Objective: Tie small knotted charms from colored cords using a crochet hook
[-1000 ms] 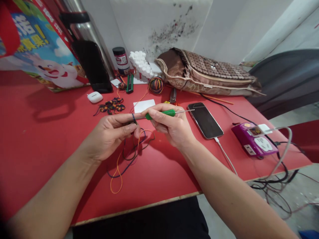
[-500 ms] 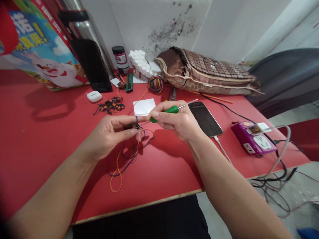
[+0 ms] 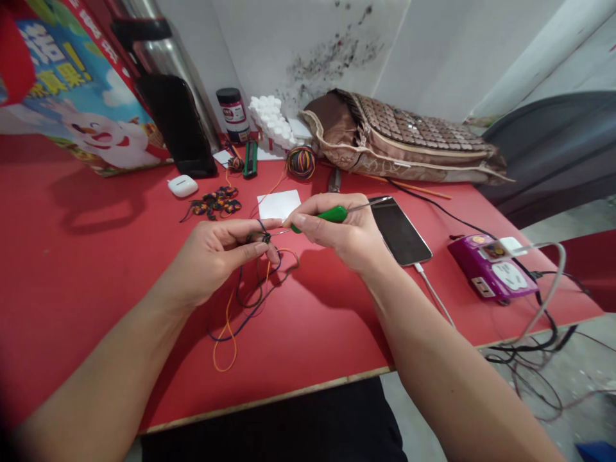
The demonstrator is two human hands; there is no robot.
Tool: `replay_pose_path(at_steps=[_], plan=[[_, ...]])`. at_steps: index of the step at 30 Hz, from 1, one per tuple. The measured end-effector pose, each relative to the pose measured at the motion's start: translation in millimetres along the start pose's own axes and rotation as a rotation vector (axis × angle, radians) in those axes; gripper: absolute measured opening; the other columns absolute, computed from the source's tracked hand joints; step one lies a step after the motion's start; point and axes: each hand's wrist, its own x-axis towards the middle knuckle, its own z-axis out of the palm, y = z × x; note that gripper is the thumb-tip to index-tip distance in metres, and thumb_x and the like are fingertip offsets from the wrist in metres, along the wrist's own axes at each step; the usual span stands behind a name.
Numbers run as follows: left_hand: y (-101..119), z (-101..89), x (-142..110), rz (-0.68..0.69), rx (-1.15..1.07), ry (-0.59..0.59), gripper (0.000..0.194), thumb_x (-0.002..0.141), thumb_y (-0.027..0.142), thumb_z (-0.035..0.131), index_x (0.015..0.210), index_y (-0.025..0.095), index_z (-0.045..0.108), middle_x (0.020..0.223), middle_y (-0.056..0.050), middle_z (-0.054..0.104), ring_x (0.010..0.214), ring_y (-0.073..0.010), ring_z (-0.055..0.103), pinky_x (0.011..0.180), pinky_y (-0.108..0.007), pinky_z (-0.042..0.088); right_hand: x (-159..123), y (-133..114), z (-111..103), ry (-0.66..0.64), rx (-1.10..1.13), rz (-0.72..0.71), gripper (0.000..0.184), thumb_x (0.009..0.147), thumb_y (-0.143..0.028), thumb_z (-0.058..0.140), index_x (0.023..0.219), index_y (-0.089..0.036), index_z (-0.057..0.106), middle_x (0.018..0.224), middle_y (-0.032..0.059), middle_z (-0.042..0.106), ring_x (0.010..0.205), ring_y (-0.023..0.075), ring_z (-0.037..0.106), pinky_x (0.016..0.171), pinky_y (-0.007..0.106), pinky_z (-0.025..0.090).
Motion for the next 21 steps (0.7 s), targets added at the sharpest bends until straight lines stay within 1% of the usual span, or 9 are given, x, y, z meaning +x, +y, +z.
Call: replay_pose_path(at_steps=[3,6,8,10,13,16,18,21], plan=[[-1,0.2,1,0.004,0.022,0.026,0.028,0.084,0.015,0.076,0.111,0.013,0.084,0.074,-0.004,0.080,0.058,-0.0173,0.072,0.069,-0.033,0.059,-1,1,1,0.019,-0.034,-0.021,0.015,0.080,-0.034,0.088,0.076,-0.020,0.085,0.059,0.0024,0.062,0.051,0.0112,0.041,0.049,0.029,0.029],[-2,1.2,1,0.003,0.034,0.081,0.030,0.083,0.015,0.077,0.112,0.014,0.084,0.074,-0.003,0.079,0.061,-0.0166,0.071,0.070,-0.032,0.058,-1,1,2,-0.001,-0.053,-0.049,0.011,0.083,-0.030,0.084,0.077,-0.020,0.085,0.062,0.0024,0.065,0.053,0.0115,0.045,0.052,0.030,0.034],[-2,2.2,2,0.011,0.033,0.126,0.029,0.081,0.013,0.078,0.110,0.014,0.084,0.072,-0.002,0.078,0.067,-0.0161,0.071,0.073,-0.030,0.057,-1,0,3,-0.014,-0.086,-0.095,0.012,0.085,-0.029,0.083,0.077,-0.020,0.084,0.063,0.0022,0.065,0.055,0.0124,0.048,0.055,0.030,0.038],[-3,2.9,3,0.023,0.004,0.161,0.027,0.080,0.012,0.080,0.107,0.014,0.085,0.072,-0.002,0.078,0.070,-0.0155,0.070,0.075,-0.029,0.055,-3,-2,6,-0.012,-0.165,-0.153,0.015,0.087,-0.030,0.082,0.076,-0.020,0.084,0.067,0.0036,0.068,0.059,0.0152,0.054,0.058,0.032,0.043],[-5,3.2,6,0.015,-0.120,0.181,0.024,0.078,0.014,0.084,0.102,0.015,0.086,0.071,-0.003,0.077,0.065,-0.0131,0.065,0.066,-0.025,0.052,-5,-3,13,0.001,-0.315,-0.285,0.013,0.091,-0.029,0.078,0.081,-0.024,0.084,0.079,0.0058,0.076,0.071,0.0202,0.064,0.069,0.036,0.052],[-8,2.5,8,-0.022,-0.306,0.181,0.027,0.073,0.017,0.091,0.099,0.015,0.085,0.073,-0.003,0.076,0.061,-0.0098,0.060,0.056,-0.021,0.045,-7,1,18,-0.031,-0.407,-0.451,0.012,0.095,-0.026,0.074,0.092,-0.026,0.086,0.085,0.0062,0.079,0.078,0.0216,0.069,0.076,0.038,0.057],[-9,1.9,8,-0.036,-0.416,0.176,0.028,0.072,0.015,0.093,0.099,0.014,0.085,0.075,-0.003,0.076,0.058,-0.0071,0.056,0.054,-0.018,0.043,-8,4,20,-0.056,-0.443,-0.516,0.014,0.096,-0.026,0.072,0.098,-0.025,0.086,0.088,0.0070,0.080,0.079,0.0215,0.070,0.077,0.037,0.058],[-8,1.6,8,-0.029,-0.511,0.153,0.025,0.076,0.013,0.090,0.100,0.012,0.084,0.072,-0.002,0.073,0.051,-0.0036,0.047,0.050,-0.015,0.040,-8,9,21,-0.055,-0.470,-0.567,0.015,0.097,-0.025,0.072,0.103,-0.026,0.086,0.093,0.0080,0.081,0.082,0.0217,0.072,0.079,0.037,0.060]])
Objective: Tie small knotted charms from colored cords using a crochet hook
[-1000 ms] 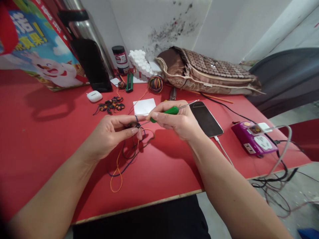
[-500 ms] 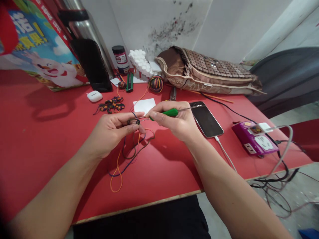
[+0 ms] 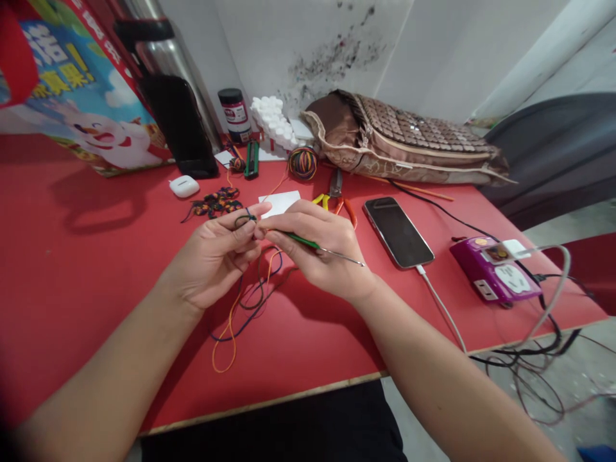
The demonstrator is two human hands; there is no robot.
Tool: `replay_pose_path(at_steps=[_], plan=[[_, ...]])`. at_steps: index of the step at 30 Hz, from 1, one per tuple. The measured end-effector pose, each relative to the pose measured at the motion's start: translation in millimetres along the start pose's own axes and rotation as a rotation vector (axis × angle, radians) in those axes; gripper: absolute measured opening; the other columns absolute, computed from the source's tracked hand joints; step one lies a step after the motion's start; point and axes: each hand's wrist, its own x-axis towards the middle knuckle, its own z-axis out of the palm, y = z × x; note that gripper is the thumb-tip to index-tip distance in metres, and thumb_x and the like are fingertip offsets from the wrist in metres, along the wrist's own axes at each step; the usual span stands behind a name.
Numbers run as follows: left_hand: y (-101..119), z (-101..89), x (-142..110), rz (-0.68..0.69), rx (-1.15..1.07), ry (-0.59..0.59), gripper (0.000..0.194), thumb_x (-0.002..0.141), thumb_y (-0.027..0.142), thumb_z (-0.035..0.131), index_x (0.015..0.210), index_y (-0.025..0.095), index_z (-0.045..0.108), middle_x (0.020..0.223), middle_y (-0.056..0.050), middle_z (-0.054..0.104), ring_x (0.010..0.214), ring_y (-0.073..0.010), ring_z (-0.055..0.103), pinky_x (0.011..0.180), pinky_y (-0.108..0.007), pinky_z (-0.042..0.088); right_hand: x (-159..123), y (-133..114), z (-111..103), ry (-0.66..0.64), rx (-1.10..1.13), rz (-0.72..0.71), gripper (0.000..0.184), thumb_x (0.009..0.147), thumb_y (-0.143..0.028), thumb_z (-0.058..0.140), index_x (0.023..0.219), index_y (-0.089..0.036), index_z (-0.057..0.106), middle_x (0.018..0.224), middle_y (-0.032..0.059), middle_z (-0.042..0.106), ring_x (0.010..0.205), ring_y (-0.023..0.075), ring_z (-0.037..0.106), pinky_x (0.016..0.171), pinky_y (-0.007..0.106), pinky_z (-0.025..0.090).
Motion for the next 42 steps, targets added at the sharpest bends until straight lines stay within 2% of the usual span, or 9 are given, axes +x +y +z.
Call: replay_pose_path(at_steps=[5,9,13,17,22,28,32,37,42], plan=[[1,4.2,-1,-0.008,-0.081,-0.056,0.012,0.080,0.007,0.085,0.091,0.010,0.083,0.066,0.000,0.067,0.047,-0.0013,0.037,0.046,-0.013,0.036,-3,5,2,0.002,-0.059,-0.118,0.021,0.099,-0.020,0.072,0.116,-0.026,0.083,0.101,0.0074,0.080,0.088,0.0194,0.074,0.081,0.033,0.061],[0,6.9,-2,-0.046,-0.137,-0.065,0.009,0.077,0.006,0.087,0.083,0.009,0.080,0.065,0.001,0.063,0.048,-0.0013,0.037,0.046,-0.012,0.036,-5,5,5,0.009,-0.156,-0.239,0.029,0.099,-0.013,0.071,0.125,-0.025,0.078,0.106,0.0079,0.079,0.092,0.0176,0.075,0.083,0.029,0.062],[0,7.4,-4,0.001,-0.092,-0.074,0.007,0.079,0.010,0.087,0.081,0.010,0.080,0.067,0.001,0.062,0.049,-0.0014,0.033,0.048,-0.013,0.037,-9,3,8,0.011,-0.302,-0.297,0.034,0.101,-0.013,0.067,0.132,-0.023,0.074,0.101,0.0084,0.077,0.088,0.0176,0.074,0.076,0.027,0.061],[0,7.1,-6,0.087,0.001,0.009,0.023,0.076,0.016,0.091,0.098,0.014,0.084,0.067,0.004,0.056,0.053,-0.0037,0.036,0.049,-0.015,0.036,-13,1,12,-0.009,-0.415,-0.268,0.032,0.104,-0.015,0.061,0.133,-0.020,0.072,0.100,0.0095,0.076,0.084,0.0176,0.074,0.070,0.027,0.059],[-4,5.6,-3,0.167,0.109,0.056,0.027,0.071,0.021,0.093,0.097,0.018,0.085,0.066,0.004,0.055,0.057,-0.0064,0.038,0.051,-0.018,0.032,-14,0,16,0.039,-0.422,-0.248,0.026,0.105,-0.016,0.061,0.127,-0.020,0.073,0.098,0.0078,0.075,0.080,0.0162,0.073,0.068,0.027,0.058],[-10,-4.4,4,0.266,0.299,0.024,0.020,0.085,0.023,0.079,0.104,0.021,0.086,0.078,0.000,0.064,0.064,-0.0103,0.043,0.060,-0.023,0.037,-10,-2,17,0.085,-0.284,-0.194,0.019,0.102,-0.013,0.065,0.117,-0.019,0.074,0.099,0.0085,0.076,0.083,0.0167,0.073,0.073,0.028,0.060],[-9,-9.3,4,0.337,0.528,0.024,0.019,0.093,0.024,0.069,0.099,0.020,0.086,0.074,0.000,0.064,0.064,-0.0127,0.044,0.067,-0.026,0.042,-5,-3,13,0.094,-0.184,-0.153,0.014,0.101,-0.014,0.068,0.109,-0.020,0.077,0.093,0.0061,0.077,0.081,0.0160,0.073,0.074,0.028,0.059],[-4,-7.3,2,0.370,0.681,0.015,0.026,0.096,0.021,0.060,0.102,0.022,0.086,0.069,0.001,0.062,0.070,-0.0158,0.053,0.078,-0.030,0.048,-1,-4,7,0.082,-0.087,-0.078,0.010,0.099,-0.017,0.070,0.101,-0.020,0.080,0.085,0.0039,0.078,0.077,0.0156,0.070,0.072,0.028,0.056],[0,-8.6,2,0.396,0.768,0.021,0.028,0.096,0.022,0.060,0.110,0.020,0.084,0.078,-0.001,0.071,0.073,-0.0164,0.058,0.079,-0.031,0.050,1,-4,-1,0.059,-0.002,0.003,0.013,0.096,-0.015,0.071,0.096,-0.021,0.082,0.087,0.0052,0.079,0.079,0.0179,0.071,0.073,0.032,0.055]])
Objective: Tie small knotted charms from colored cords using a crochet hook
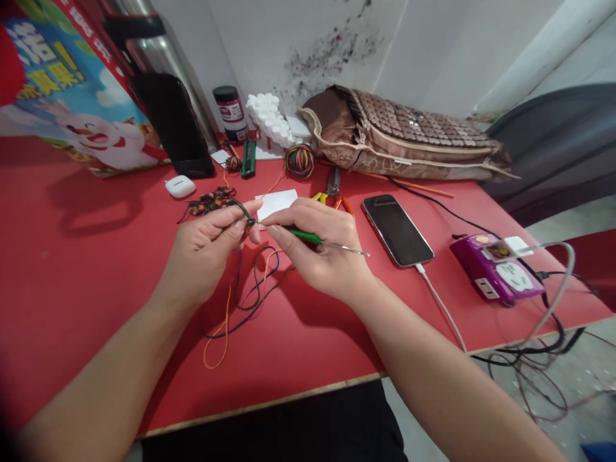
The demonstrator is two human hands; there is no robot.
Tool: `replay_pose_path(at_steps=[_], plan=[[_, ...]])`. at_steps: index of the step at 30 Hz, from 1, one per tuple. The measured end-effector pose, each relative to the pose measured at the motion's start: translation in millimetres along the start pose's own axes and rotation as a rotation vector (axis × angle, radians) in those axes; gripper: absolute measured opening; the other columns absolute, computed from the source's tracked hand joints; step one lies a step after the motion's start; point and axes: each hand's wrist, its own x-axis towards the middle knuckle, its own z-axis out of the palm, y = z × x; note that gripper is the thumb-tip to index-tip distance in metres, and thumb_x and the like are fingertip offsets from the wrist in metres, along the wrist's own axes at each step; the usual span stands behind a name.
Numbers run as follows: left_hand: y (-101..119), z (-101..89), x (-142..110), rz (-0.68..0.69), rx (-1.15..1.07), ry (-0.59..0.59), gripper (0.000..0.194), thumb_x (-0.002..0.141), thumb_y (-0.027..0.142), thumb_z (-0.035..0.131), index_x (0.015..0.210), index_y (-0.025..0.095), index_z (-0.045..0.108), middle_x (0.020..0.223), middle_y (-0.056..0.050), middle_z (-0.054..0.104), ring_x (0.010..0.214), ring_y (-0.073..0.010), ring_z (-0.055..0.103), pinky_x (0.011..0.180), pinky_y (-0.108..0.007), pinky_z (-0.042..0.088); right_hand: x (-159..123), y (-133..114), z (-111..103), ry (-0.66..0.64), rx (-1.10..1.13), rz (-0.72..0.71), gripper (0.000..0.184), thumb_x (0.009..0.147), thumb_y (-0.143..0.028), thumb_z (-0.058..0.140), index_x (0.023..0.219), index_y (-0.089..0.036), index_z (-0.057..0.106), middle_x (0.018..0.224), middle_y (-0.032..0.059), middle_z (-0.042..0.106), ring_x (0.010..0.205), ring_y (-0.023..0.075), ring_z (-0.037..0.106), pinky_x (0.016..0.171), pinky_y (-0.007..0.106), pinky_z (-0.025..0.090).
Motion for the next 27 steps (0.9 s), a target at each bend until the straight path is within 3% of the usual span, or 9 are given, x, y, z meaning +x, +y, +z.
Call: replay_pose_path(at_steps=[7,13,17,22,27], plan=[[-1.5,0.0,0.4,-0.003,-0.012,0.013,0.028,0.095,0.021,0.061,0.111,0.019,0.084,0.078,-0.002,0.072,0.074,-0.0159,0.062,0.080,-0.032,0.052,1.9,-2.4,-5.2,0.009,0.143,0.194,0.012,0.093,-0.018,0.074,0.090,-0.024,0.084,0.086,0.0045,0.079,0.079,0.0203,0.071,0.072,0.035,0.054],[0.7,1.3,-1.8,0.015,0.015,0.027,0.024,0.095,0.020,0.060,0.093,0.020,0.084,0.079,-0.004,0.075,0.076,-0.0168,0.063,0.084,-0.033,0.054,2.8,-1.8,-7.7,0.023,0.193,0.300,0.011,0.091,-0.018,0.076,0.086,-0.024,0.084,0.080,0.0036,0.076,0.070,0.0181,0.064,0.065,0.034,0.048],[-0.4,0.8,-1.5,0.025,-0.002,0.023,0.024,0.095,0.020,0.061,0.099,0.020,0.085,0.077,-0.003,0.074,0.075,-0.0174,0.063,0.084,-0.034,0.054,2.3,2.0,-8.1,0.030,0.310,0.393,0.009,0.090,-0.022,0.078,0.085,-0.024,0.085,0.078,0.0036,0.073,0.063,0.0157,0.056,0.057,0.032,0.041],[-1.6,3.3,-1.9,0.021,-0.053,0.023,0.024,0.095,0.021,0.064,0.107,0.021,0.085,0.079,-0.003,0.074,0.075,-0.0167,0.063,0.081,-0.032,0.053,1.5,5.2,-4.1,0.064,0.520,0.542,0.008,0.086,-0.028,0.082,0.086,-0.020,0.086,0.059,-0.0016,0.058,0.049,0.0092,0.039,0.046,0.027,0.028],[-0.3,5.8,-3.5,0.020,-0.112,0.026,0.026,0.096,0.024,0.066,0.114,0.022,0.084,0.079,-0.002,0.070,0.077,-0.0160,0.060,0.081,-0.031,0.051,3.7,5.3,1.4,0.135,0.623,0.568,0.010,0.080,-0.028,0.085,0.083,-0.018,0.085,0.056,-0.0024,0.054,0.047,0.0074,0.037,0.042,0.023,0.022]])
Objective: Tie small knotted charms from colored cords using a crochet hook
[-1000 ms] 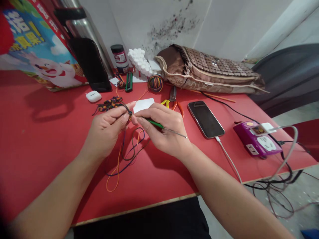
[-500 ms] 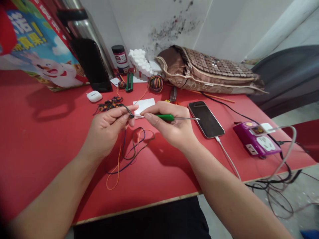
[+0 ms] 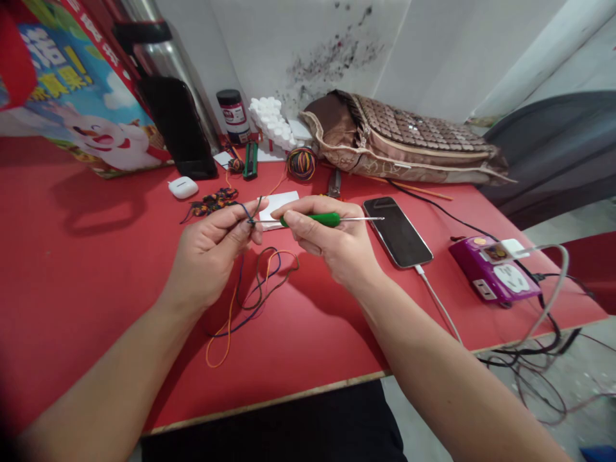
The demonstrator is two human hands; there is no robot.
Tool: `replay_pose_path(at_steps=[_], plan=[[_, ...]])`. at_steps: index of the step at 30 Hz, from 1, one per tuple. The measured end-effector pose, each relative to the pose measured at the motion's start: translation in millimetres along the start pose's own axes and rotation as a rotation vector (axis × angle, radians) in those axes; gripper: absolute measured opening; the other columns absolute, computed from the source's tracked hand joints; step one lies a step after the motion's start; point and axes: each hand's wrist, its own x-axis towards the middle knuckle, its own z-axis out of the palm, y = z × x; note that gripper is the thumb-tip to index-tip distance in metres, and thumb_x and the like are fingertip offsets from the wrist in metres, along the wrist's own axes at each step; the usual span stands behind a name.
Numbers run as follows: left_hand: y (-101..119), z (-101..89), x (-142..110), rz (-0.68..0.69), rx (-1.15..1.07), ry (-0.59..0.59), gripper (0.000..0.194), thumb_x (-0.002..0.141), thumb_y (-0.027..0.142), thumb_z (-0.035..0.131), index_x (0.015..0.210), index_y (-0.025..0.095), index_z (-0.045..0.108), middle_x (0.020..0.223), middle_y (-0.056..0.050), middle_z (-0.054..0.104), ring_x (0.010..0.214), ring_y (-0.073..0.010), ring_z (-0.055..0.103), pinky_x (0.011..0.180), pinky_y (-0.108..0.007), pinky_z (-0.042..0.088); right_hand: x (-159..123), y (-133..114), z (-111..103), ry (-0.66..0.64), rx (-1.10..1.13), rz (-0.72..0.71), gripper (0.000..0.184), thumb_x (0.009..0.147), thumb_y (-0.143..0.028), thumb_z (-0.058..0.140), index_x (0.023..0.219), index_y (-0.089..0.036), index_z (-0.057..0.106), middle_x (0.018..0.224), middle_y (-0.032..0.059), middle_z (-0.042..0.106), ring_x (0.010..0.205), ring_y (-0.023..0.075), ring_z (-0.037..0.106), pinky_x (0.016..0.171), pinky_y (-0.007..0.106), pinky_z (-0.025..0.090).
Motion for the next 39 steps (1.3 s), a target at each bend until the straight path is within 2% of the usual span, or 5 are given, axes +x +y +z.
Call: replay_pose_path(at_steps=[6,14,25,31,39], plan=[[-2,3.5,-3,-0.036,-0.101,-0.020,0.030,0.097,0.027,0.067,0.122,0.023,0.082,0.080,-0.003,0.070,0.074,-0.0157,0.058,0.073,-0.029,0.050,3,5,2,-0.024,0.061,0.019,0.010,0.079,-0.030,0.086,0.080,-0.020,0.085,0.058,-0.0020,0.058,0.045,0.0062,0.037,0.039,0.021,0.022],[-1,9.2,-6,0.010,-0.101,-0.054,0.029,0.097,0.022,0.065,0.120,0.022,0.083,0.088,-0.003,0.075,0.082,-0.0154,0.064,0.085,-0.030,0.053,1,8,5,-0.102,0.083,0.008,0.013,0.084,-0.033,0.087,0.082,-0.021,0.082,0.074,0.0025,0.075,0.060,0.0140,0.067,0.048,0.023,0.051],[-2,2.3,-1,-0.057,-0.286,-0.119,0.018,0.091,0.025,0.076,0.104,0.028,0.088,0.081,-0.002,0.074,0.071,-0.0150,0.063,0.072,-0.031,0.053,-1,-3,0,-0.201,0.061,0.043,0.030,0.095,-0.047,0.077,0.086,-0.019,0.073,0.079,0.0068,0.077,0.059,0.0178,0.072,0.049,0.027,0.056],[-6,1.6,0,-0.077,-0.280,-0.093,0.022,0.090,0.023,0.076,0.108,0.026,0.087,0.083,-0.003,0.077,0.075,-0.0159,0.066,0.076,-0.031,0.055,-2,-2,-2,-0.242,-0.002,-0.046,0.024,0.099,-0.041,0.073,0.088,-0.019,0.076,0.121,0.0117,0.079,0.075,0.0178,0.074,0.059,0.031,0.060],[-8,-0.1,0,-0.064,-0.282,-0.124,0.016,0.089,0.022,0.076,0.100,0.026,0.088,0.079,-0.002,0.076,0.076,-0.0156,0.068,0.077,-0.030,0.056,-3,-4,-4,-0.293,-0.028,-0.053,0.026,0.101,-0.042,0.070,0.091,-0.019,0.075,0.116,0.0121,0.081,0.067,0.0171,0.075,0.054,0.030,0.059]])
